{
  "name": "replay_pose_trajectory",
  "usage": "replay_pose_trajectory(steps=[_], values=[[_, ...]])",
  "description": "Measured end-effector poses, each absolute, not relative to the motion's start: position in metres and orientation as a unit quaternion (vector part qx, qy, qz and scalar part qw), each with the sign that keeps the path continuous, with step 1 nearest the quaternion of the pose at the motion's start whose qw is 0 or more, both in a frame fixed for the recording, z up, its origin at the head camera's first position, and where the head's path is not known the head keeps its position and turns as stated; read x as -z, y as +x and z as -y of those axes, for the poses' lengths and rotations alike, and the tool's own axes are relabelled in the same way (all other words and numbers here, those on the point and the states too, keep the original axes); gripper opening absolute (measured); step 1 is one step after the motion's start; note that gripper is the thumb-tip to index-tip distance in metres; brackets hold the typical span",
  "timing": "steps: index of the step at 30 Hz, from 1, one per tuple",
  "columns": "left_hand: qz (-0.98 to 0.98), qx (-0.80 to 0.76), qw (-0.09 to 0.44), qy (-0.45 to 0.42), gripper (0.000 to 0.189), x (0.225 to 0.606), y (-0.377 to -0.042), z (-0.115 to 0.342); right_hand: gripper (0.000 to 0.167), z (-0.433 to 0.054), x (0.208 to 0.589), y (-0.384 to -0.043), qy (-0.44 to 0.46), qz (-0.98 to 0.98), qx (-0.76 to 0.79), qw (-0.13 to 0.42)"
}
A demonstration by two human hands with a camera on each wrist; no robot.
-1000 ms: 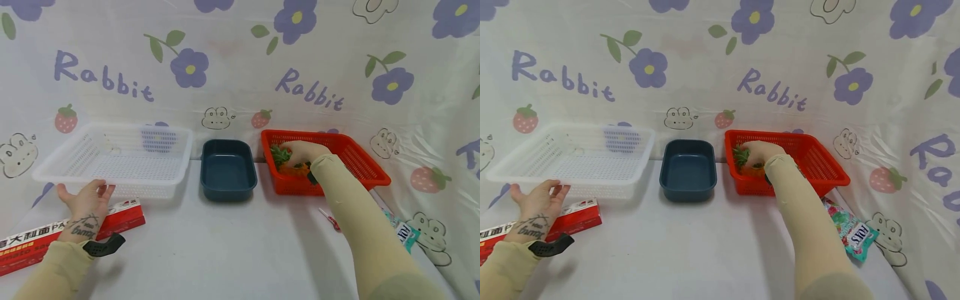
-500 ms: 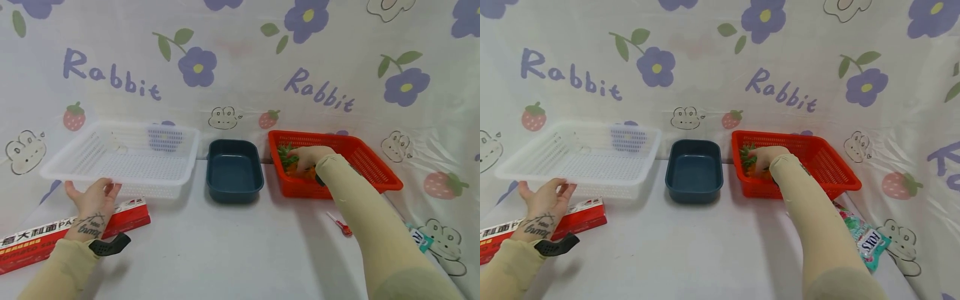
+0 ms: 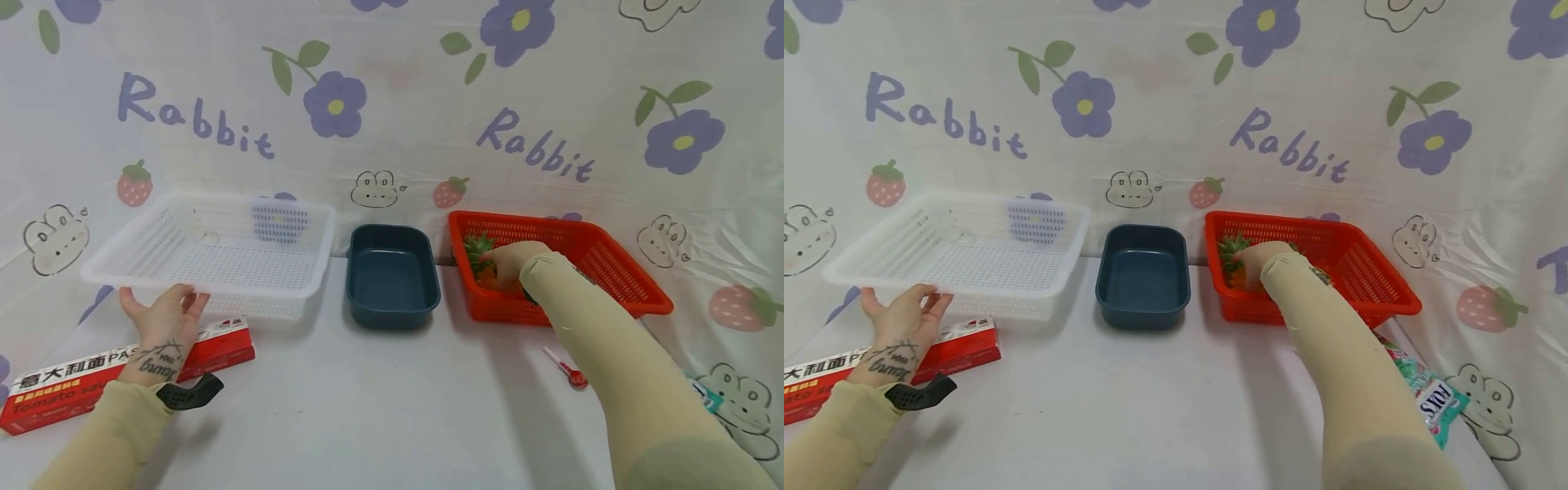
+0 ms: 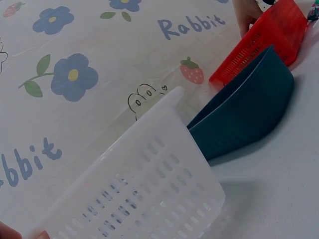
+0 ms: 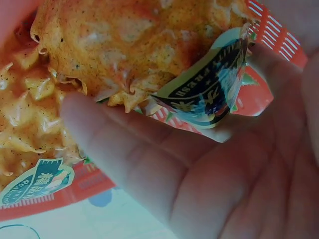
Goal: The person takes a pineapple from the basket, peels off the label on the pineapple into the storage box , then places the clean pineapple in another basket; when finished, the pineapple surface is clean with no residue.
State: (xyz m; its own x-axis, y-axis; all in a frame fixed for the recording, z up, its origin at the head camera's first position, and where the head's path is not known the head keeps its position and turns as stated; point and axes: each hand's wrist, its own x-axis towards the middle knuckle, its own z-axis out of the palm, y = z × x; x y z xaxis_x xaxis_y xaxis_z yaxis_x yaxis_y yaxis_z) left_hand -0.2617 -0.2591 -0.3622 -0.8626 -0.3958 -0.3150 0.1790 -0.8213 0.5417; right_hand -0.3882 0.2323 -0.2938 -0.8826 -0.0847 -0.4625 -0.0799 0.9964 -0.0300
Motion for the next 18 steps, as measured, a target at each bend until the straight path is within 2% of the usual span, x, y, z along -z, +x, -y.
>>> replay_pose_trajectory(steps=[13,18], values=[[0.269,0.926,0.151,0.217,0.098,0.3604,-0.2620,0.2584,0.074,-0.2284,0.2874,-0.3809,-0.082,-0.978,-0.027,0.192],[0.270,0.925,0.148,0.221,0.099,0.3614,-0.2622,0.2606,0.078,-0.2252,0.2854,-0.3783,-0.065,-0.979,-0.008,0.195]])
